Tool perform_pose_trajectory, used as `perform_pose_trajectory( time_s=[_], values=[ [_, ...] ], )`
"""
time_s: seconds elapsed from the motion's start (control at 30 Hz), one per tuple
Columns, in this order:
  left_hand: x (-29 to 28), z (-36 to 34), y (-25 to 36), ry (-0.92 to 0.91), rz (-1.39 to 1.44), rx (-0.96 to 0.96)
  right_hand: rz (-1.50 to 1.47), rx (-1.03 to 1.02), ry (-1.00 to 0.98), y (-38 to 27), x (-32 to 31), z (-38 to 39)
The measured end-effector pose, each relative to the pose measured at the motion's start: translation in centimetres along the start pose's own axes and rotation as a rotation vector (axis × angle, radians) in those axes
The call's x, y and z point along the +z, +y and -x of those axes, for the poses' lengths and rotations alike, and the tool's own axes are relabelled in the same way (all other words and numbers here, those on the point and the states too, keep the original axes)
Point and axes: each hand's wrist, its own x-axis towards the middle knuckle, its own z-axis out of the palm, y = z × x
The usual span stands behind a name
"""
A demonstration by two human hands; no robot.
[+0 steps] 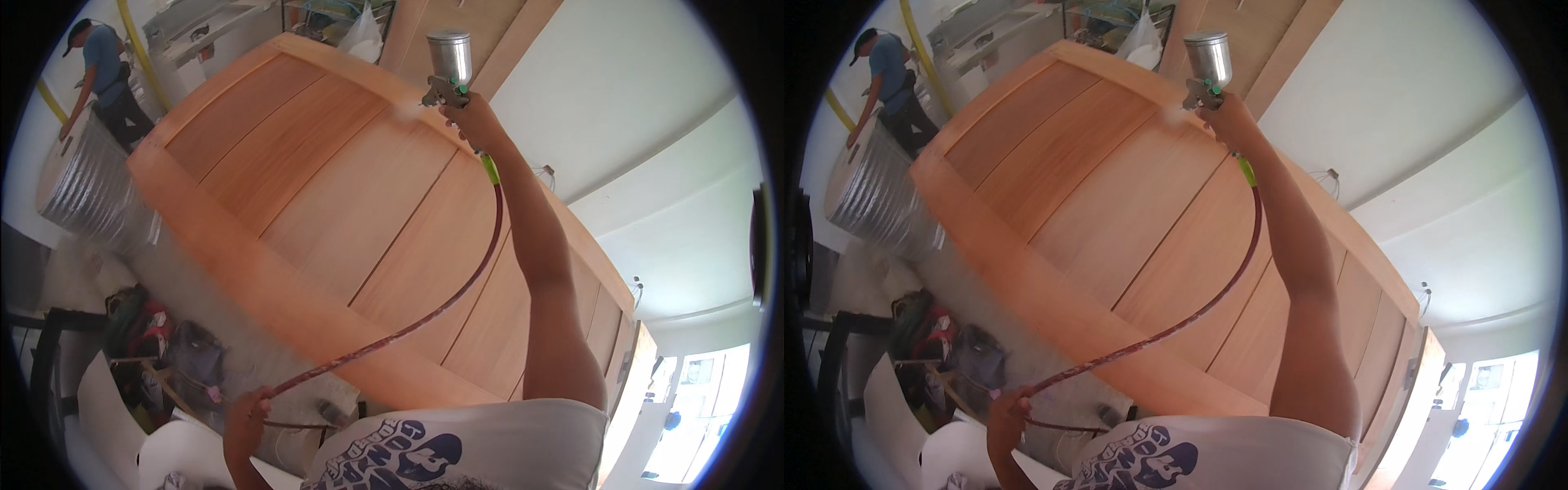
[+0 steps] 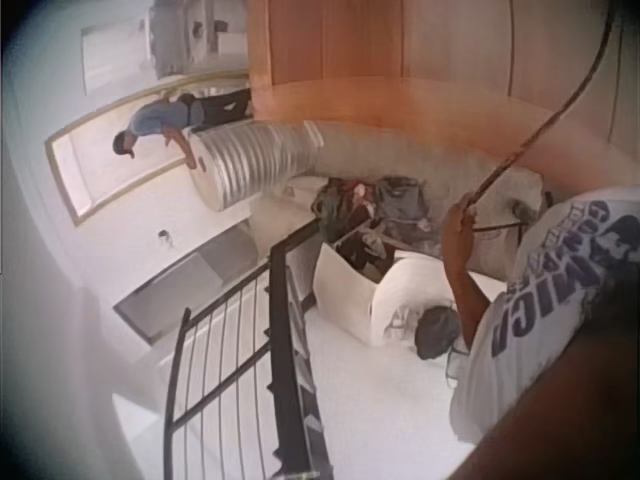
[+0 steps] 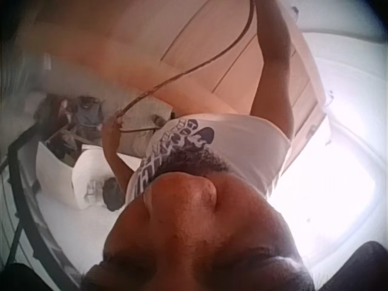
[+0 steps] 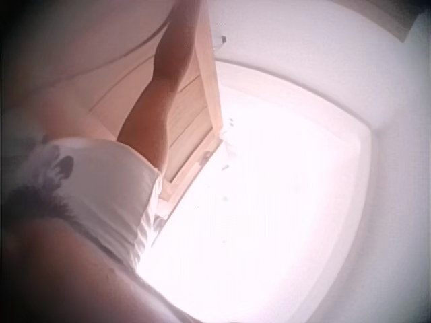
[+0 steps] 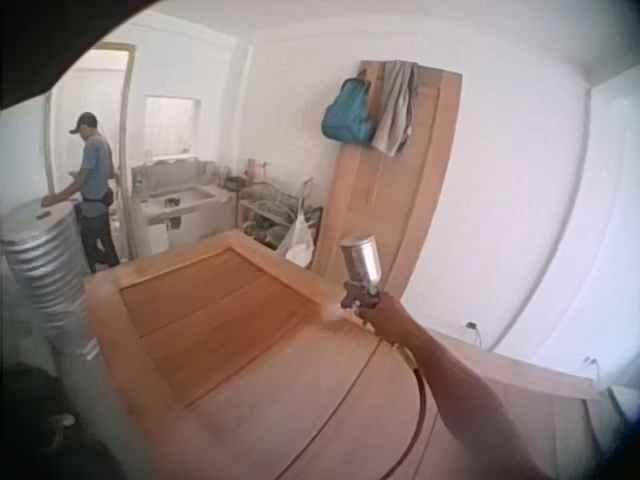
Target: The person prepares a spray gun and applies a finish to a large wooden door laid horizontally on supports. They move along the door to cover its surface, then set the spray gun down and pick up a wooden stick and a brush, placing them on a nearby table.
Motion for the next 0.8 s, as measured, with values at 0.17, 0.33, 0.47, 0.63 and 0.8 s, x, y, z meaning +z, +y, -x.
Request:
perform_pose_trajectory(
  time_s=[0.17,0.33,0.47,0.63,0.8],
  values=[
    [-2.1,4.6,-6.9,0.121,0.139,-0.132,-0.098,-0.02,-0.212,-5.6,3.9,10.0],
    [-2.8,10.4,-13.2,0.216,0.439,-0.133,-0.222,-0.031,-0.438,-12.6,7.7,19.9],
    [-1.7,14.1,-18.3,0.248,0.502,-0.131,-0.232,-0.11,-0.579,-17.1,10.7,26.0],
    [-0.7,18.0,-20.5,0.276,0.47,-0.163,-0.343,-0.136,-0.777,-19.6,11.8,30.3],
    [0.6,19.6,-18.2,0.304,0.452,-0.163,-0.218,-0.176,-0.625,-17.1,10.5,29.1]
  ],
)
